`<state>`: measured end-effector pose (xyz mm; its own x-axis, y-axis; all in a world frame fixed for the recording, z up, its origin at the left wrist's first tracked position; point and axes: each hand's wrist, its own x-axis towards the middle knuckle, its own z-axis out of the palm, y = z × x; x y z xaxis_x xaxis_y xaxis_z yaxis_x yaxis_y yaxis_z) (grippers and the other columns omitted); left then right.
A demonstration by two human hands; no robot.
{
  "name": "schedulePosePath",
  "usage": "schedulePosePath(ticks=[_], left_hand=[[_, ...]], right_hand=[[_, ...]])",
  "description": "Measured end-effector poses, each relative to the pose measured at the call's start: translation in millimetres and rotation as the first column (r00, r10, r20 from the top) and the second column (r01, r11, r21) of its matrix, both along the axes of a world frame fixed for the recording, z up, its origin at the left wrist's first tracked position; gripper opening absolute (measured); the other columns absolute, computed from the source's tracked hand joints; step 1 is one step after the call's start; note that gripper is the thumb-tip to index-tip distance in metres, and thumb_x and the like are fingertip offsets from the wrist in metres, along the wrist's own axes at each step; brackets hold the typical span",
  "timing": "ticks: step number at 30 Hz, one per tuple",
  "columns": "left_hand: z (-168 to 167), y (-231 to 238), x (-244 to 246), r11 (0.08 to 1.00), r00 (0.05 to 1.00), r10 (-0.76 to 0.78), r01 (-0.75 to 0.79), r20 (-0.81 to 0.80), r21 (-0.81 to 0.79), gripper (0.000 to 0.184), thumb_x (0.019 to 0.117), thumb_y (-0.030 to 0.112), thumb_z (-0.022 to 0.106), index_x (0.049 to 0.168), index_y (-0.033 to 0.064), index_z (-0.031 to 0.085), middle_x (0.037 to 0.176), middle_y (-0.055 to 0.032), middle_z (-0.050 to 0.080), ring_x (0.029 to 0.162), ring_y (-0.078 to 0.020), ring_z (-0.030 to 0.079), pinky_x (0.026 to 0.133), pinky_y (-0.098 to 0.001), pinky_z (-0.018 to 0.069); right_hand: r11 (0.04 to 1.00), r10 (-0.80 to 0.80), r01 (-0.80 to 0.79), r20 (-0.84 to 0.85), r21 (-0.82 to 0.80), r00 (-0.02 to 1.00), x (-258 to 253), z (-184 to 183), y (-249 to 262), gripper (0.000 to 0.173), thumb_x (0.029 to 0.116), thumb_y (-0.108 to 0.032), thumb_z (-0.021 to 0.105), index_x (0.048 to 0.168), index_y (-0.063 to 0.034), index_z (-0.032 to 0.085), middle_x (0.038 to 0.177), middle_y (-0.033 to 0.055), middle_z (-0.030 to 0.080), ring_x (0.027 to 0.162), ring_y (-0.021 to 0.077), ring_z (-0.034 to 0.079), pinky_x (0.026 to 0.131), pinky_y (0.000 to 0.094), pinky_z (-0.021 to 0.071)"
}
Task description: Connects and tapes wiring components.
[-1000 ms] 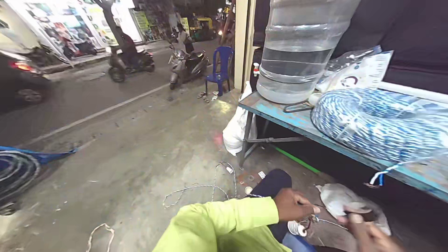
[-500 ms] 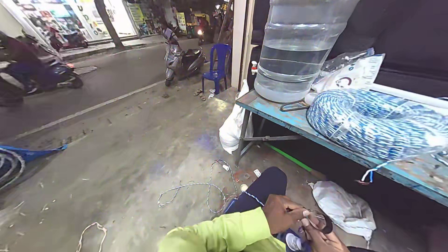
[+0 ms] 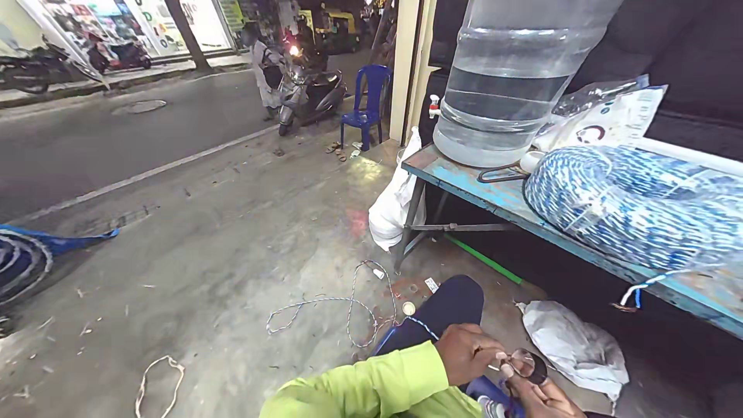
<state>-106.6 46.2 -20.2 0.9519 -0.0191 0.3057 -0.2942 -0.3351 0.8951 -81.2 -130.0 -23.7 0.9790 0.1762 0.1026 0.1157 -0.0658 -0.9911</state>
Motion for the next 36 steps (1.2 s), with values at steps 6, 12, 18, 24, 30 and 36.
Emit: schedulePosePath(ticks=[6, 12, 18, 24, 30, 36], left_hand=[[11, 2, 0, 0.972, 0.972, -0.134, 0.166, -0.194, 0.164, 0.032, 0.1046, 0.007, 0.048, 0.125, -0.0043, 0.070, 0.117, -0.0281, 0.067, 0.115, -0.0407, 0.064, 0.102, -0.0534, 0.0494], [20, 5, -5, 0.937, 0.939, -0.210, 0.273, -0.270, 0.220, 0.029, 0.1048, 0.011, 0.052, 0.117, -0.0048, 0.073, 0.120, -0.0255, 0.068, 0.120, -0.0386, 0.063, 0.105, -0.0535, 0.0474], [34, 17, -11, 0.962, 0.898, -0.246, 0.272, -0.364, 0.022, 0.024, 0.0942, 0.022, 0.074, 0.104, 0.0004, 0.079, 0.106, -0.0166, 0.075, 0.101, -0.0270, 0.070, 0.095, -0.0503, 0.0533], [36, 9, -26, 0.945, 0.724, -0.309, 0.157, -0.617, -0.288, 0.025, 0.0869, 0.015, 0.083, 0.100, -0.0037, 0.074, 0.092, -0.0108, 0.073, 0.082, -0.0128, 0.067, 0.082, -0.0365, 0.0549], [29, 8, -30, 0.874, 0.711, -0.397, 0.098, -0.581, -0.476, 0.017, 0.0931, 0.012, 0.075, 0.100, -0.0034, 0.071, 0.083, -0.0045, 0.071, 0.072, -0.0064, 0.064, 0.071, -0.0269, 0.0548], [47, 26, -9, 0.842, 0.858, -0.252, -0.034, -0.448, -0.539, 0.021, 0.1005, 0.012, 0.064, 0.108, -0.0060, 0.071, 0.089, -0.0077, 0.072, 0.076, -0.0095, 0.066, 0.071, -0.0277, 0.0566]], right_hand=[[0.989, 0.125, -0.118, 0.072, -0.086, 0.990, 11, -7, -16, 0.010, 0.0813, 0.005, 0.073, 0.090, 0.0024, 0.071, 0.076, -0.0047, 0.073, 0.067, -0.0003, 0.067, 0.067, 0.0220, 0.0593], [0.944, 0.304, -0.271, 0.176, -0.186, 0.936, 15, -3, -36, 0.007, 0.0801, 0.006, 0.072, 0.086, 0.0022, 0.073, 0.082, -0.0041, 0.074, 0.075, -0.0038, 0.067, 0.073, 0.0189, 0.0582], [0.930, 0.366, -0.340, 0.285, -0.140, 0.886, 18, 2, -39, 0.015, 0.0789, 0.004, 0.072, 0.088, -0.0063, 0.078, 0.090, -0.0064, 0.077, 0.086, -0.0006, 0.071, 0.082, 0.0211, 0.0603], [0.883, 0.469, -0.451, 0.288, -0.129, 0.835, 25, -11, -40, 0.009, 0.0817, -0.014, 0.081, 0.089, -0.0191, 0.081, 0.100, -0.0071, 0.078, 0.102, 0.0062, 0.071, 0.093, 0.0249, 0.0585], [0.915, 0.402, -0.380, 0.249, -0.132, 0.881, 16, -6, -37, 0.022, 0.0749, -0.002, 0.080, 0.094, -0.0127, 0.079, 0.100, -0.0077, 0.078, 0.100, 0.0032, 0.071, 0.092, 0.0232, 0.0585], [0.970, 0.027, -0.068, 0.176, 0.232, 0.984, 26, 3, -37, 0.020, 0.0970, -0.004, 0.061, 0.111, -0.0132, 0.071, 0.104, -0.0063, 0.077, 0.094, 0.0105, 0.074, 0.086, 0.0288, 0.0621]])
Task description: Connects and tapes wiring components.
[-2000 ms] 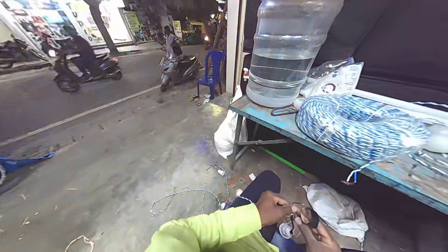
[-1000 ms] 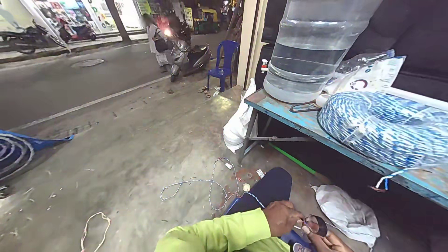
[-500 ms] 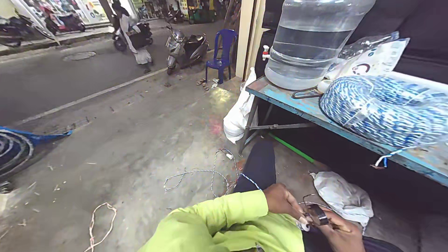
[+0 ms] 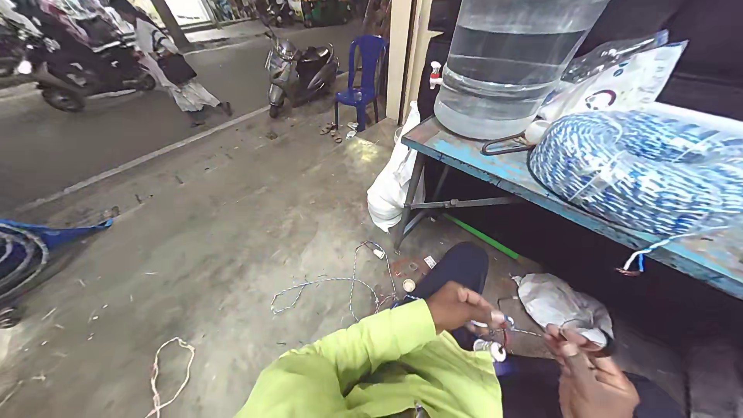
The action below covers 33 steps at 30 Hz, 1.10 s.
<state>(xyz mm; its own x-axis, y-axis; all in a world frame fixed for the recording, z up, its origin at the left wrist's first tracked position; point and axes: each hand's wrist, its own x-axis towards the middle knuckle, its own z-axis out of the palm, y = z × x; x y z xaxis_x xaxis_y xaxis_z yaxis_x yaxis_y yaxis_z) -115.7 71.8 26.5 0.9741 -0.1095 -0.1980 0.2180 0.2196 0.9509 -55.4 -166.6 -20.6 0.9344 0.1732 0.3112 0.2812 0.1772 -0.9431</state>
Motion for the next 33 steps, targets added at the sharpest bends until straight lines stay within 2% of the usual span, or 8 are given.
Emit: schedulePosePath(ticks=[4, 8, 13, 21, 25, 27, 29, 33], left_hand=[[4, 17, 9, 0.964, 0.967, 0.152, -0.191, 0.205, 0.185, 0.022, 0.0996, 0.014, 0.065, 0.105, -0.0058, 0.073, 0.091, -0.0094, 0.073, 0.082, -0.0093, 0.066, 0.081, -0.0299, 0.0554], [1, 25, 10, 0.910, 0.924, 0.244, -0.323, 0.293, 0.261, 0.023, 0.0993, 0.018, 0.067, 0.104, -0.0024, 0.075, 0.089, -0.0079, 0.074, 0.079, -0.0083, 0.067, 0.079, -0.0295, 0.0562], [-5, 26, 10, 0.882, 0.886, 0.314, -0.405, 0.340, 0.240, 0.019, 0.0970, 0.017, 0.070, 0.104, -0.0001, 0.076, 0.092, -0.0067, 0.072, 0.074, -0.0062, 0.064, 0.070, -0.0244, 0.0556], [-3, 26, -3, 0.868, 0.874, 0.367, -0.444, 0.317, 0.220, 0.020, 0.1011, 0.012, 0.063, 0.108, -0.0029, 0.075, 0.085, -0.0094, 0.074, 0.070, -0.0120, 0.069, 0.066, -0.0307, 0.0608], [4, 36, 6, 0.870, 0.857, 0.389, -0.463, 0.338, 0.172, 0.019, 0.1011, 0.012, 0.063, 0.109, -0.0009, 0.074, 0.087, -0.0050, 0.076, 0.065, -0.0091, 0.069, 0.059, -0.0264, 0.0603], [5, 45, 7, 0.880, 0.865, 0.379, -0.447, 0.329, 0.160, 0.018, 0.1012, 0.011, 0.062, 0.108, -0.0010, 0.074, 0.081, -0.0046, 0.075, 0.059, -0.0087, 0.067, 0.054, -0.0246, 0.0584], [8, 49, 6, 0.881, 0.872, 0.381, -0.444, 0.308, 0.165, 0.017, 0.1010, 0.012, 0.063, 0.105, 0.0000, 0.074, 0.077, -0.0039, 0.074, 0.056, -0.0083, 0.065, 0.051, -0.0236, 0.0569], [13, 49, 2, 0.898, 0.884, 0.365, -0.417, 0.293, 0.140, 0.016, 0.1011, 0.010, 0.063, 0.103, -0.0013, 0.073, 0.074, -0.0052, 0.074, 0.053, -0.0092, 0.065, 0.048, -0.0232, 0.0559]], right_hand=[[0.998, -0.042, 0.045, -0.066, 0.044, 0.997, -5, 4, 9, 0.017, 0.1041, -0.010, 0.053, 0.106, -0.0142, 0.069, 0.085, -0.0100, 0.075, 0.070, 0.0041, 0.070, 0.067, 0.0210, 0.0605], [0.999, -0.029, 0.032, -0.080, 0.037, 0.996, -10, 6, 19, 0.019, 0.1042, -0.009, 0.052, 0.103, -0.0134, 0.070, 0.072, -0.0110, 0.071, 0.055, 0.0017, 0.063, 0.052, 0.0180, 0.0555], [0.997, -0.037, 0.052, -0.212, 0.066, 0.977, -15, 18, 21, 0.020, 0.1029, 0.000, 0.049, 0.115, -0.0071, 0.063, 0.094, -0.0017, 0.078, 0.081, 0.0123, 0.076, 0.077, 0.0283, 0.0644], [0.990, -0.036, 0.083, -0.376, 0.111, 0.926, -33, 25, 39, 0.017, 0.1081, -0.020, 0.049, 0.118, -0.0102, 0.059, 0.098, -0.0014, 0.076, 0.087, 0.0123, 0.075, 0.080, 0.0295, 0.0635], [0.970, -0.092, 0.169, -0.375, 0.176, 0.922, -23, 12, 36, 0.015, 0.1057, -0.011, 0.053, 0.116, -0.0054, 0.062, 0.101, 0.0080, 0.076, 0.090, 0.0200, 0.076, 0.084, 0.0365, 0.0635], [0.981, -0.079, 0.138, -0.362, 0.139, 0.929, -23, 6, 35, 0.021, 0.1034, -0.009, 0.057, 0.124, -0.0051, 0.061, 0.110, 0.0090, 0.075, 0.099, 0.0214, 0.074, 0.091, 0.0378, 0.0617], [0.994, -0.063, 0.089, -0.340, 0.060, 0.938, -23, 2, 35, 0.031, 0.1001, -0.006, 0.061, 0.131, -0.0041, 0.058, 0.119, 0.0079, 0.073, 0.107, 0.0194, 0.072, 0.094, 0.0362, 0.0590], [1.000, 0.002, -0.007, -0.338, -0.014, 0.941, -31, -3, 50, 0.036, 0.0935, 0.002, 0.067, 0.127, -0.0034, 0.057, 0.122, 0.0057, 0.072, 0.107, 0.0131, 0.071, 0.091, 0.0297, 0.0584]])
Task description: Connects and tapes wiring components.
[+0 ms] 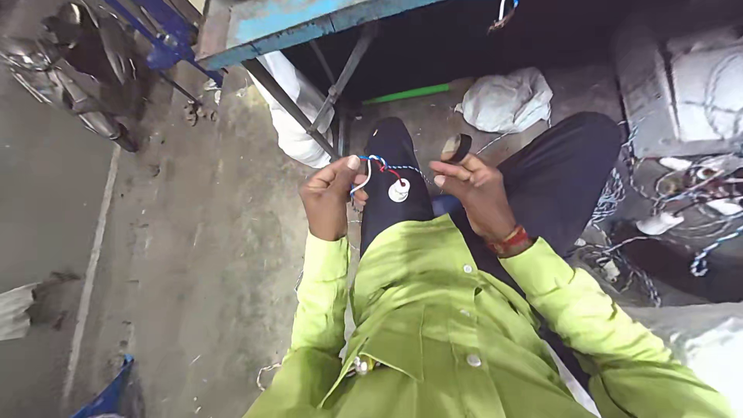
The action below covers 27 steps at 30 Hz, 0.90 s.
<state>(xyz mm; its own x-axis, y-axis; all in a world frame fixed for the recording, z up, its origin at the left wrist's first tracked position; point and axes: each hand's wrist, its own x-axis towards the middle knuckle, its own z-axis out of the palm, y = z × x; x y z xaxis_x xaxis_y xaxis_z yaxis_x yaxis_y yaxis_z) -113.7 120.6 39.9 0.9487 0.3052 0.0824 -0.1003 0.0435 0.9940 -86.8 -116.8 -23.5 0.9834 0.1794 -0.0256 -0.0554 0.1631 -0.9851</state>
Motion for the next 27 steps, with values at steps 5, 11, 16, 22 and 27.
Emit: schedulePosePath(ticks=[5, 11, 16, 22, 27], left_hand=[[0, -2, 0, 0.995, 0.996, -0.090, 0.089, -0.016, -0.051, 0.017, 0.1018, 0.008, 0.060, 0.099, -0.0018, 0.073, 0.073, -0.0056, 0.073, 0.051, -0.0087, 0.064, 0.045, -0.0229, 0.0544], [-11, 16, -8, 0.878, 0.896, -0.433, 0.443, 0.094, -0.181, 0.020, 0.1016, 0.023, 0.064, 0.101, 0.0082, 0.077, 0.075, -0.0020, 0.072, 0.053, -0.0038, 0.059, 0.048, -0.0190, 0.0499], [-21, 30, -8, 0.839, 0.835, -0.510, 0.536, 0.207, -0.094, 0.023, 0.0976, 0.034, 0.069, 0.103, 0.0138, 0.078, 0.082, 0.0050, 0.072, 0.067, -0.0030, 0.063, 0.063, -0.0215, 0.0543], [-23, 54, -9, 0.800, 0.792, -0.595, 0.567, 0.138, 0.197, 0.026, 0.1001, 0.036, 0.066, 0.104, 0.0130, 0.077, 0.100, 0.0036, 0.074, 0.088, -0.0061, 0.069, 0.077, -0.0247, 0.0590], [-25, 38, -11, 0.822, 0.838, -0.543, 0.519, 0.050, 0.233, 0.023, 0.0952, 0.033, 0.073, 0.088, 0.0112, 0.075, 0.094, 0.0009, 0.073, 0.083, -0.0086, 0.068, 0.071, -0.0249, 0.0583]], right_hand=[[0.996, 0.064, -0.052, 0.172, -0.076, 0.983, -1, 3, 17, 0.032, 0.0953, 0.005, 0.062, 0.127, -0.0004, 0.059, 0.123, 0.0085, 0.072, 0.105, 0.0141, 0.071, 0.087, 0.0286, 0.0592], [0.978, 0.207, -0.196, 0.221, -0.067, 0.953, 21, -8, 29, 0.038, 0.0898, 0.001, 0.072, 0.126, 0.0027, 0.062, 0.123, 0.0099, 0.073, 0.115, 0.0163, 0.069, 0.101, 0.0335, 0.0577], [0.962, 0.270, -0.271, 0.258, -0.031, 0.928, 8, -6, 27, 0.030, 0.0854, -0.001, 0.079, 0.112, 0.0011, 0.066, 0.103, 0.0055, 0.077, 0.093, 0.0114, 0.074, 0.085, 0.0286, 0.0622], [0.991, -0.083, 0.032, 0.421, 0.126, 0.903, 0, 7, 7, 0.031, 0.0780, 0.005, 0.083, 0.104, 0.0008, 0.067, 0.100, 0.0030, 0.074, 0.092, 0.0115, 0.073, 0.084, 0.0283, 0.0637], [0.994, -0.105, 0.077, 0.431, 0.082, 0.896, -18, 22, -3, 0.031, 0.0843, 0.009, 0.075, 0.111, -0.0036, 0.063, 0.103, 0.0000, 0.073, 0.092, 0.0055, 0.072, 0.079, 0.0194, 0.0611]])
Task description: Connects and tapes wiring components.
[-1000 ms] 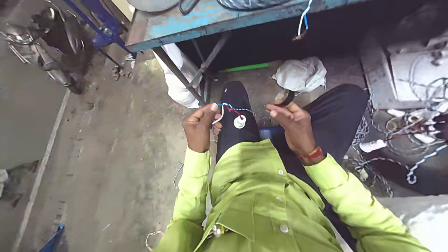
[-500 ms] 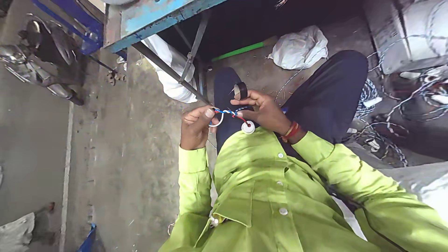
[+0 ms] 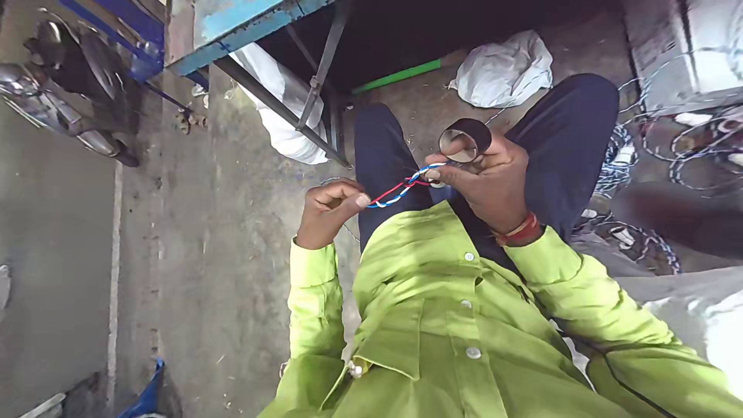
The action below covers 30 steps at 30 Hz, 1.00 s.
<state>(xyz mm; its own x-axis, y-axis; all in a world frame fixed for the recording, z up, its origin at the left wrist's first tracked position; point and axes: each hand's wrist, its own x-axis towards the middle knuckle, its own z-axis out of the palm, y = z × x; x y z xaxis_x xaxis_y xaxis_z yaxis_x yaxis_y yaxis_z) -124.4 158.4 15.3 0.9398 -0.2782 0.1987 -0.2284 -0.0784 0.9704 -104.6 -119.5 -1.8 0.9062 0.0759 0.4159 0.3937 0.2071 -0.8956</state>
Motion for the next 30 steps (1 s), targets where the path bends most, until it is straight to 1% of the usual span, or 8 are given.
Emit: schedulePosePath(ticks=[7, 11, 13, 16, 18, 21, 27, 30], left_hand=[[0, -11, 6, 0.996, 0.997, -0.056, 0.051, -0.056, -0.078, 0.025, 0.0956, 0.023, 0.073, 0.113, 0.0056, 0.072, 0.100, -0.0005, 0.075, 0.084, -0.0072, 0.070, 0.074, -0.0247, 0.0595], [0, -15, 10, 0.992, 0.989, -0.129, 0.128, -0.077, -0.008, 0.049, 0.1102, 0.036, 0.043, 0.131, -0.0025, 0.064, 0.108, -0.0074, 0.077, 0.090, -0.0106, 0.072, 0.074, -0.0273, 0.0589], [7, -24, 15, 0.982, 0.980, -0.180, 0.184, -0.081, 0.041, 0.054, 0.1109, 0.037, 0.040, 0.135, -0.0057, 0.060, 0.112, -0.0090, 0.076, 0.096, -0.0126, 0.072, 0.084, -0.0315, 0.0602], [18, -43, 22, 0.978, 0.972, -0.205, 0.207, -0.111, 0.011, 0.034, 0.1030, 0.016, 0.061, 0.126, -0.0085, 0.064, 0.109, -0.0110, 0.074, 0.094, -0.0142, 0.072, 0.086, -0.0325, 0.0614], [22, -54, 26, 0.986, 0.978, -0.160, 0.166, -0.130, 0.033, 0.020, 0.0991, 0.007, 0.064, 0.113, -0.0067, 0.071, 0.096, -0.0093, 0.076, 0.082, -0.0121, 0.072, 0.076, -0.0289, 0.0616], [21, -58, 31, 0.989, 0.977, -0.123, 0.136, -0.175, 0.062, 0.015, 0.0983, 0.006, 0.066, 0.104, -0.0047, 0.074, 0.084, -0.0056, 0.075, 0.067, -0.0070, 0.067, 0.061, -0.0229, 0.0574], [11, -58, 35, 0.986, 0.938, -0.127, 0.155, -0.322, 0.063, 0.014, 0.0985, 0.011, 0.066, 0.099, -0.0006, 0.075, 0.073, 0.0008, 0.070, 0.057, -0.0014, 0.058, 0.052, -0.0182, 0.0481], [9, -55, 37, 0.981, 0.917, -0.156, 0.189, -0.368, 0.053, 0.017, 0.1004, 0.012, 0.063, 0.099, -0.0014, 0.074, 0.075, -0.0007, 0.072, 0.058, -0.0029, 0.061, 0.052, -0.0191, 0.0509]], right_hand=[[1.000, 0.002, -0.002, -0.021, 0.013, 1.000, 1, -1, -6, 0.031, 0.0876, 0.007, 0.073, 0.114, -0.0051, 0.062, 0.106, 0.0009, 0.072, 0.094, 0.0085, 0.072, 0.081, 0.0218, 0.0619], [0.999, 0.052, -0.051, 0.025, -0.004, 0.998, -8, 1, -9, 0.031, 0.0876, 0.008, 0.074, 0.114, -0.0032, 0.061, 0.105, 0.0053, 0.072, 0.095, 0.0128, 0.072, 0.080, 0.0237, 0.0623], [0.997, 0.065, -0.063, 0.033, -0.035, 0.997, -8, 2, -8, 0.031, 0.0869, 0.009, 0.073, 0.113, -0.0015, 0.061, 0.104, 0.0058, 0.072, 0.095, 0.0122, 0.072, 0.082, 0.0235, 0.0618], [0.996, 0.059, -0.056, 0.036, -0.075, 0.998, -9, 2, -4, 0.030, 0.0860, 0.009, 0.074, 0.112, 0.0003, 0.062, 0.103, 0.0065, 0.072, 0.094, 0.0114, 0.072, 0.081, 0.0230, 0.0609], [0.995, 0.053, -0.051, 0.024, -0.088, 0.998, -8, 3, -4, 0.030, 0.0854, 0.009, 0.075, 0.111, 0.0003, 0.062, 0.101, 0.0069, 0.072, 0.090, 0.0113, 0.072, 0.078, 0.0227, 0.0611], [0.992, 0.045, -0.044, 0.001, -0.121, 0.999, -7, 1, -7, 0.031, 0.0855, 0.006, 0.077, 0.111, -0.0026, 0.062, 0.099, 0.0050, 0.073, 0.087, 0.0105, 0.072, 0.074, 0.0216, 0.0615], [0.989, -0.004, -0.007, -0.074, -0.148, 0.997, 2, 1, -1, 0.032, 0.0834, 0.007, 0.077, 0.111, -0.0009, 0.063, 0.099, 0.0035, 0.075, 0.089, 0.0072, 0.073, 0.078, 0.0201, 0.0611], [0.988, -0.007, -0.008, -0.095, -0.154, 0.995, 3, -3, 1, 0.030, 0.0832, 0.006, 0.078, 0.109, -0.0014, 0.064, 0.095, 0.0027, 0.074, 0.085, 0.0061, 0.072, 0.077, 0.0200, 0.0610]])
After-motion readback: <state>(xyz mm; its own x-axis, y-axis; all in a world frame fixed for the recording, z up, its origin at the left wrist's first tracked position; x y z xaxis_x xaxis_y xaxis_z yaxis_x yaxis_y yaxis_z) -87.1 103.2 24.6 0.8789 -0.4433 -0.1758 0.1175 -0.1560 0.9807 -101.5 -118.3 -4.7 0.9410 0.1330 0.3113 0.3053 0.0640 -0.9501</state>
